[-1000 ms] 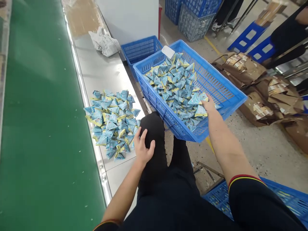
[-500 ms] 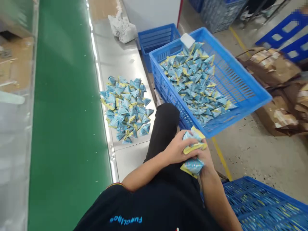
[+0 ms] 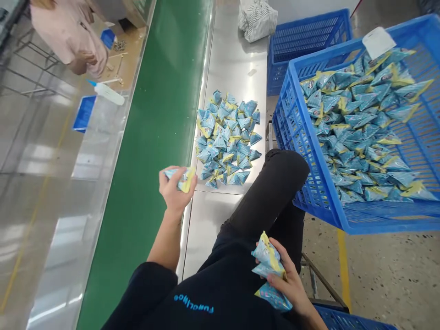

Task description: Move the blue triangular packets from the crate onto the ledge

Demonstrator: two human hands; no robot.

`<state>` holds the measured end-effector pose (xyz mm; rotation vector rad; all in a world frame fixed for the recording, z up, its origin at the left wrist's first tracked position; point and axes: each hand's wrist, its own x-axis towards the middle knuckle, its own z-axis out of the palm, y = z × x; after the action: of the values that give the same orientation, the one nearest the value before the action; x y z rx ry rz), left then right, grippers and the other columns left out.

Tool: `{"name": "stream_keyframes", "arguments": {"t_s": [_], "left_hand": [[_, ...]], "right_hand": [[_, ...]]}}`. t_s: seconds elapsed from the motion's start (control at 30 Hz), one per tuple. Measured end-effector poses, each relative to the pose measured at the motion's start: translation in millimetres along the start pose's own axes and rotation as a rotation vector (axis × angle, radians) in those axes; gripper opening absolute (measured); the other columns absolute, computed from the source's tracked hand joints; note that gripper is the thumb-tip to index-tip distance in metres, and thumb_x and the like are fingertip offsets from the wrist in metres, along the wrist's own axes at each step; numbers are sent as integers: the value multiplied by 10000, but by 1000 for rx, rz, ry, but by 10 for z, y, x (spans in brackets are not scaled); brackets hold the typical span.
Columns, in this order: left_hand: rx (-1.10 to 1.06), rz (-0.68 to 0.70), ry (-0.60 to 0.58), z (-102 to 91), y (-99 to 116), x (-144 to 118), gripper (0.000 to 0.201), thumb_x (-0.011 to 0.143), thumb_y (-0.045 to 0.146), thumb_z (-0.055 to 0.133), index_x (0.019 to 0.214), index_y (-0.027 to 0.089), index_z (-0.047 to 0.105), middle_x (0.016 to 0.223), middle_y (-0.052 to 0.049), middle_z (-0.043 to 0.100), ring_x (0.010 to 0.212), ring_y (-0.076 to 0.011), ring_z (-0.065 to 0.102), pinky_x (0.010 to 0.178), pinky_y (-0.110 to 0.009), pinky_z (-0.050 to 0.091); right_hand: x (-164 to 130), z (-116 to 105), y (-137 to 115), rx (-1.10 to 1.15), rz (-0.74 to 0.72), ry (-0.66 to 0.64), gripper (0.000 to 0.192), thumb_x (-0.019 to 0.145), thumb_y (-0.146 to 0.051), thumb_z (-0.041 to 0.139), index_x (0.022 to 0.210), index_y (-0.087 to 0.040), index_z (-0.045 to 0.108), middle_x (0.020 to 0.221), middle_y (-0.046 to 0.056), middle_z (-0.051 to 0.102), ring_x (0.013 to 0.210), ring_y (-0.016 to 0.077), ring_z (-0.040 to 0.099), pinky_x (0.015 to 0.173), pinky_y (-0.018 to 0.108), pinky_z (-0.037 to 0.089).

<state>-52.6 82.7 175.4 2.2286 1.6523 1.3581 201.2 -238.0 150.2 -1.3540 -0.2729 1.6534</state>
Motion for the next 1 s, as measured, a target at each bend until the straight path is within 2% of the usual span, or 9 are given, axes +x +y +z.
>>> {"name": "stream_keyframes", "arguments": {"t_s": [0.1, 0.27, 0.47, 0.57, 0.7, 0.8, 0.87, 0.93, 1.0], "left_hand": [[58, -46, 28, 247, -28, -42, 385, 902, 461, 703, 1176, 192, 672, 1101, -105, 655, 1010, -250, 659, 920, -433, 564], [157, -30, -652, 882, -48, -168, 421, 901, 421, 745, 1282, 247, 709, 1192, -112, 628, 1115, -286, 668, 944, -374, 560], [196, -16, -895, 1398, -57, -200, 544, 843, 351, 827, 1359, 247, 692, 1345, -162, 608, 1313, -373, 588, 1125, -521, 476], [156, -57, -724, 1306, -29, -192, 541, 834, 350, 830, 1343, 235, 690, 1452, -187, 563, 1381, -390, 546, 1181, -587, 419], [-181, -28, -499, 804, 232, -338, 314, 973, 383, 652, 1243, 228, 692, 1292, -141, 643, 1257, -297, 630, 1114, -520, 514], [-561, 146, -664, 383, 688, -670, 423, 963, 501, 667, 1310, 259, 653, 1256, -113, 655, 1171, -269, 669, 1043, -483, 577], [-763, 216, -802, 217, 1037, -957, 747, 823, 615, 806, 1437, 259, 575, 1383, -154, 594, 1224, -307, 659, 1024, -475, 600], [-875, 218, -873, 171, 1323, -1217, 895, 756, 577, 885, 1503, 253, 514, 1492, -195, 512, 1300, -336, 630, 1028, -454, 606], [-918, 195, -878, 212, 1483, -1374, 797, 813, 459, 874, 1496, 255, 518, 1495, -198, 510, 1326, -321, 622, 1043, -426, 603]], "right_hand": [[-66, -197, 114, -208, -73, -51, 794, 755, -655, 885, 1440, -301, 697, 1476, 139, 653, 1325, 433, 629, 1165, 563, 474], [-104, -282, 120, -327, -116, -45, 711, 738, -637, 904, 1363, -328, 768, 1511, 123, 626, 1458, 477, 504, 1212, 620, 413], [-68, 10, -80, -29, 84, 3, 753, 723, -514, 941, 1399, -279, 709, 1361, 142, 705, 766, 270, 772, 721, 407, 663], [-31, 93, -137, 124, 97, 46, 818, 703, -492, 964, 1424, -248, 663, 1076, 107, 782, 587, 218, 721, 585, 350, 621], [109, 79, -237, 255, 61, 94, 903, 683, -459, 967, 1483, -239, 610, 862, 58, 767, 500, 229, 685, 495, 351, 591], [281, 110, -408, 288, -46, 141, 951, 700, -459, 938, 1543, -249, 551, 889, 71, 778, 512, 238, 679, 466, 363, 590], [401, 208, -557, 300, -181, 281, 930, 751, -462, 891, 1573, -262, 505, 925, 75, 784, 601, 258, 717, 511, 373, 616], [505, 351, -703, 296, -308, 439, 889, 790, -437, 846, 1582, -270, 480, 965, 76, 785, 711, 274, 749, 581, 387, 642], [588, 491, -823, 259, -395, 532, 850, 793, -404, 819, 1565, -269, 492, 1017, 85, 781, 790, 282, 760, 644, 407, 656]]}}
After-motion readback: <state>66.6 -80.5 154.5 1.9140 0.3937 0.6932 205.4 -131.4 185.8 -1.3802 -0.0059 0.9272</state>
